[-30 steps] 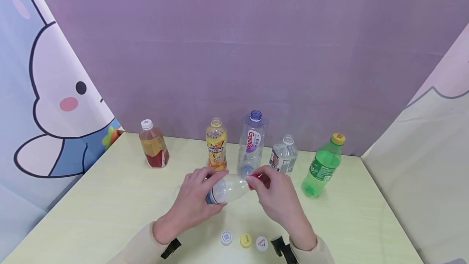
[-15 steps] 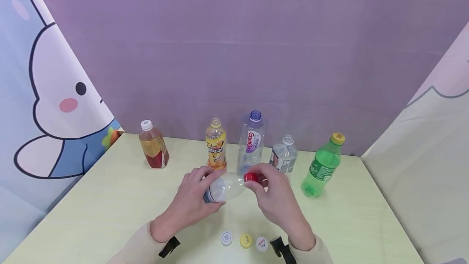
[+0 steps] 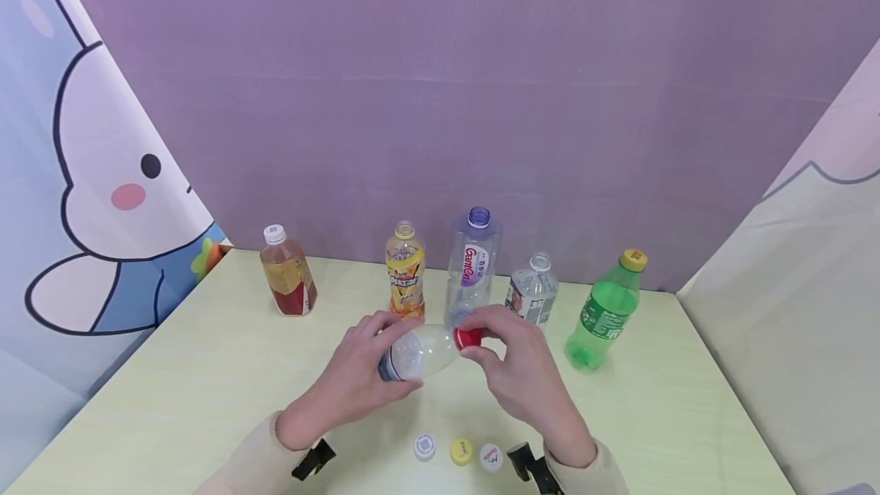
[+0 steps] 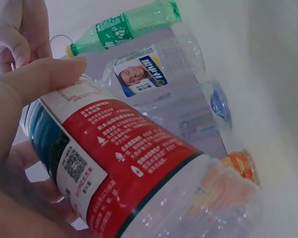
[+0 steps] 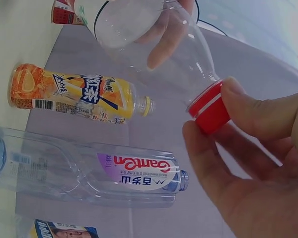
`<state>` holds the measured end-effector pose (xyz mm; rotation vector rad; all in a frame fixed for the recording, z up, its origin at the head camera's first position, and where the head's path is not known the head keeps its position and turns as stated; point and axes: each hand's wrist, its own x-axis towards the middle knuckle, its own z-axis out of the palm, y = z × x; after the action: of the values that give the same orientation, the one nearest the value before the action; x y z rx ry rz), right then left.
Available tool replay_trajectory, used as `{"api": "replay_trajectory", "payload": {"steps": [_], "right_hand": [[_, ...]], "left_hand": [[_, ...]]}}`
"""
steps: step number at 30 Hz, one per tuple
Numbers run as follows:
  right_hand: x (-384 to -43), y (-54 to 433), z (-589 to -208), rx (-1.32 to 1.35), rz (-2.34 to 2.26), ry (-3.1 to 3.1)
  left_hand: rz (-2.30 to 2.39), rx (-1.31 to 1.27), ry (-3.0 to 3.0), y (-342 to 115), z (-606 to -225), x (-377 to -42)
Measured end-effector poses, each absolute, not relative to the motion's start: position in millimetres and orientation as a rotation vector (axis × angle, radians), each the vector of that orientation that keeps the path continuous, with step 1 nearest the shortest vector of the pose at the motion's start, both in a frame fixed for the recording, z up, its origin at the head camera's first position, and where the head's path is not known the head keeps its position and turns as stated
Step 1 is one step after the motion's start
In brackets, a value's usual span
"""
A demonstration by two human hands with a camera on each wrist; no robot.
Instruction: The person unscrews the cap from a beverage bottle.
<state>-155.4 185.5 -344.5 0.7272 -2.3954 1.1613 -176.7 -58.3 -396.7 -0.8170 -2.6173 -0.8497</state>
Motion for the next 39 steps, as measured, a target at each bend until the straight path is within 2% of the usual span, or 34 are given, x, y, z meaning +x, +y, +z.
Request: {"api": "replay_trajectory", "payload": {"steps": [8,16,26,39], "right_hand": [[-159,188,-347,0.827,1.085,-2.362],[-161,183,-349,0.641,1.314,-2.299],[-154,186,-339,0.428,1.260,-2.585],[-155,189,-342,0.771,1.249,-2.415]], "left_hand": [[-0.910,-0.809,-2.658,-59,-397,-179],[-0.885,-0.803,-2.630,-58,-398,-178],[-0.865,-0.797,-2.632,-58,-396,-176],[-0.852,-0.779,-2.610,-59,-397,-178]]}}
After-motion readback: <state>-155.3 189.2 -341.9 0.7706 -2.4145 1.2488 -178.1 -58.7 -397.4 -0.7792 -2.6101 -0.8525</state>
